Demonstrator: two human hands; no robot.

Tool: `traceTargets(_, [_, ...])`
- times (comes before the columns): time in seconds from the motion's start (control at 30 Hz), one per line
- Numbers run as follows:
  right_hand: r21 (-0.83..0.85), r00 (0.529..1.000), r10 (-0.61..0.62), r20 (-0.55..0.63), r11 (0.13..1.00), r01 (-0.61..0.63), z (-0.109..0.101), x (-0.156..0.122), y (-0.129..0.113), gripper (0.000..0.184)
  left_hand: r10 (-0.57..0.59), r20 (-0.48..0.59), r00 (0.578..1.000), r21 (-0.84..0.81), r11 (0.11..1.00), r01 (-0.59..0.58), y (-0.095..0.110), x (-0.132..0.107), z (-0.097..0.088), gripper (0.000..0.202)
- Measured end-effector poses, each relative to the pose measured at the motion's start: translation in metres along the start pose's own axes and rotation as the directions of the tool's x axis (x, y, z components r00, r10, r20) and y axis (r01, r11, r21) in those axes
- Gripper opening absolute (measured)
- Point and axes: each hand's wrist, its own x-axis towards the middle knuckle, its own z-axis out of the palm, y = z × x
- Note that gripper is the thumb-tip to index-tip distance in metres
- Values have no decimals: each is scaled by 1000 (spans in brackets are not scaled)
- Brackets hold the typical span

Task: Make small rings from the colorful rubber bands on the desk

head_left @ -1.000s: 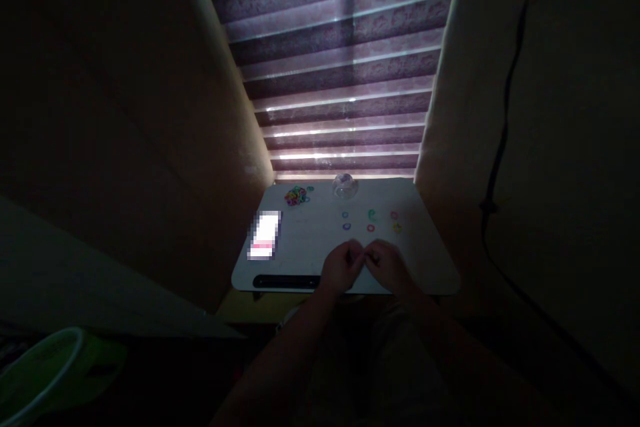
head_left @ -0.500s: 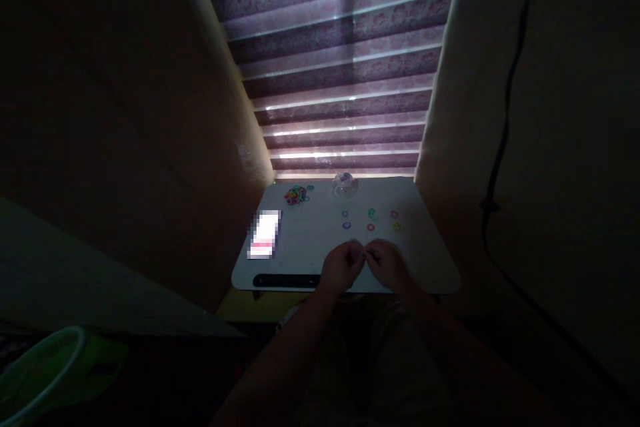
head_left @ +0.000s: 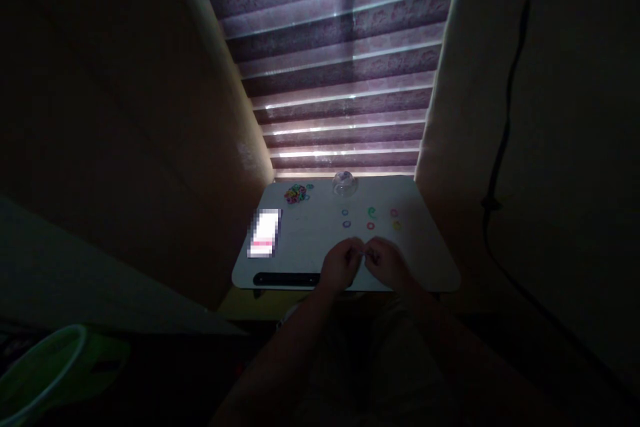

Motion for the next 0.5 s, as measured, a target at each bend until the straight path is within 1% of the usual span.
traceTargets(0.1, [19, 1000, -19, 9, 1000, 19, 0, 2, 1, 14, 46, 5, 999, -59, 997, -45, -2, 1, -1, 9])
traceTargets(0.2, [25, 999, -40, 29, 999, 40, -1, 3, 1, 17, 53, 17, 998, -86, 995, -51, -3, 1, -2, 9])
traceTargets(0.3, [29, 998, -49, 33, 998, 48, -2, 3, 0, 17, 25, 31, 999, -72, 997, -23, -3, 1, -2, 10])
traceTargets(0.4, [8, 998, -41, 50, 999, 41, -1, 2, 0, 15, -26, 38, 999, -41, 999, 27, -4, 0, -1, 11])
traceTargets(0.5, [-7, 998, -29, 59, 1000, 29, 0, 2, 1, 12, -49, 17, 999, -24, 998, 49, -4, 0, 0, 11])
